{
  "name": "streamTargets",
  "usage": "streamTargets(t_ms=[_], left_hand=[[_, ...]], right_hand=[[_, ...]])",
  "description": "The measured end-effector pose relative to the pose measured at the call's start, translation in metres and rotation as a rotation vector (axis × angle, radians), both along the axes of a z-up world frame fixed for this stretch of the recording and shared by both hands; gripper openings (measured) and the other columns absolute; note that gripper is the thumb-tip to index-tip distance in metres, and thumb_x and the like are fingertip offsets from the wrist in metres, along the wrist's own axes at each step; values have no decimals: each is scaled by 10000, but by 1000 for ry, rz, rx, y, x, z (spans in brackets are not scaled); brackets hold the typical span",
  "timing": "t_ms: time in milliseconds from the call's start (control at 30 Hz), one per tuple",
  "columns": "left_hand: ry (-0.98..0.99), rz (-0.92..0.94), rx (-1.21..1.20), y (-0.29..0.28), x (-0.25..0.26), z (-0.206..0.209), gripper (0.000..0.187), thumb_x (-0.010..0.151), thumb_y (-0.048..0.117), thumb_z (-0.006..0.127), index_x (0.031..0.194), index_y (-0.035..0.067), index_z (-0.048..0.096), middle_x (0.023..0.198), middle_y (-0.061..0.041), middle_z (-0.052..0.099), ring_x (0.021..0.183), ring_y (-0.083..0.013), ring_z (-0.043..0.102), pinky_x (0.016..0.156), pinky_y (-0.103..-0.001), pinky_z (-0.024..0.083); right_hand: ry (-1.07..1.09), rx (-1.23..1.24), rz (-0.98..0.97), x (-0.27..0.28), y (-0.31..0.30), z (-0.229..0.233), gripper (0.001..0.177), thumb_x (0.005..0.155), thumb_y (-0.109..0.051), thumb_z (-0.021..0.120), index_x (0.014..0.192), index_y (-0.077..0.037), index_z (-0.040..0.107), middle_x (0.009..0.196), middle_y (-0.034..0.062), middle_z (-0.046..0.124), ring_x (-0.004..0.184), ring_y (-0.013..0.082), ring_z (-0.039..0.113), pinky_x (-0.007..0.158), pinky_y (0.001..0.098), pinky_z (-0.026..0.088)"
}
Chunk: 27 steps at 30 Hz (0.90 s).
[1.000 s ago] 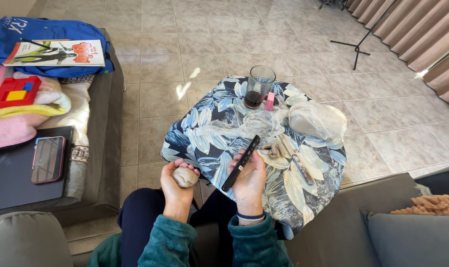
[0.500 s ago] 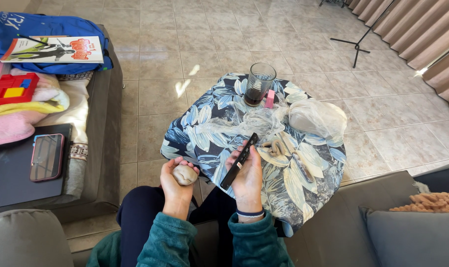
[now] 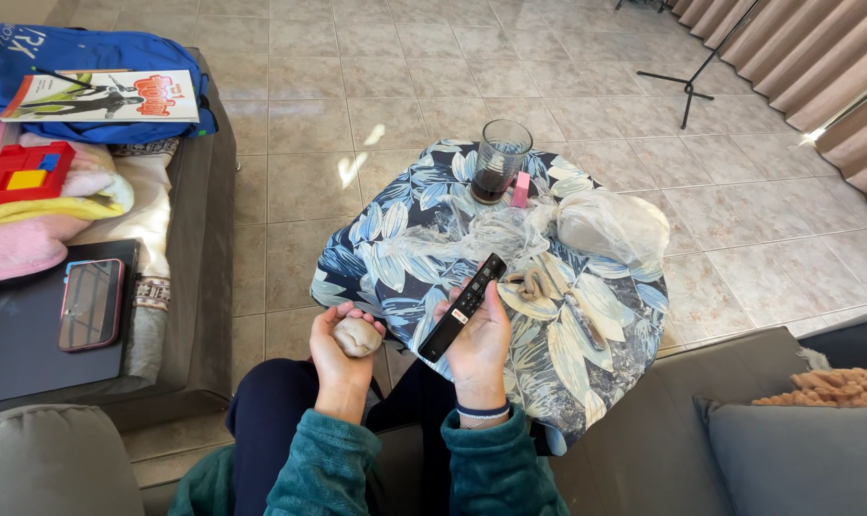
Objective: Molding a piece of dough or clay into a round ball using both hands while sitting on a sofa.
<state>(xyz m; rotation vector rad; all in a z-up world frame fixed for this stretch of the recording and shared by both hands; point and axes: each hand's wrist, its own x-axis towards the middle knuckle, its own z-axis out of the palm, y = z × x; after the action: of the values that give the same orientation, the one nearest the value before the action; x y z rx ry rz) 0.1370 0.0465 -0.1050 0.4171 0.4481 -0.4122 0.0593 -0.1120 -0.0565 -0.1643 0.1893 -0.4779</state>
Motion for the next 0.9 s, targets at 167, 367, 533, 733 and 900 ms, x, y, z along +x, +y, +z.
streamTargets(t_ms=[167,367,533,733,900], left_hand=[[-10,-3,-2,0,1,-2,192,945,264,505,883,100,583,798,-21,573,773,-204,581,748,-390,515],[-10,-8,3,0,0,0,192,949,267,506,883,104,583,794,-19,576,772,-203,582,750,-387,515],[-17,-4,14,0,2,-4,200,950,268,500,889,100,588,795,-20,579,770,-204,581,750,-391,513],[-25,-5,11,0,2,-2,200,948,267,495,891,98,585,798,-25,581,772,-207,583,755,-397,513],[-29,-7,2,0,2,-6,200,947,267,494,888,97,581,797,-26,582,771,-208,583,753,-399,512]], right_hand=[[28,-16,-9,-1,0,0,294,987,-297,628,1246,-167,679,937,-14,662,848,148,575,755,354,479],[51,-36,-6,0,-1,-2,279,981,-305,639,1223,-170,678,924,-10,659,846,148,570,746,346,477],[82,-48,-18,1,-1,-5,278,982,-310,645,1220,-170,680,914,-5,655,846,151,577,742,354,480],[108,-71,-42,0,-1,-3,259,973,-313,646,1178,-160,686,905,-5,658,831,158,587,739,367,485],[132,-68,-21,3,-6,-17,235,971,-330,675,1029,-102,672,880,28,652,813,181,596,750,370,490]])
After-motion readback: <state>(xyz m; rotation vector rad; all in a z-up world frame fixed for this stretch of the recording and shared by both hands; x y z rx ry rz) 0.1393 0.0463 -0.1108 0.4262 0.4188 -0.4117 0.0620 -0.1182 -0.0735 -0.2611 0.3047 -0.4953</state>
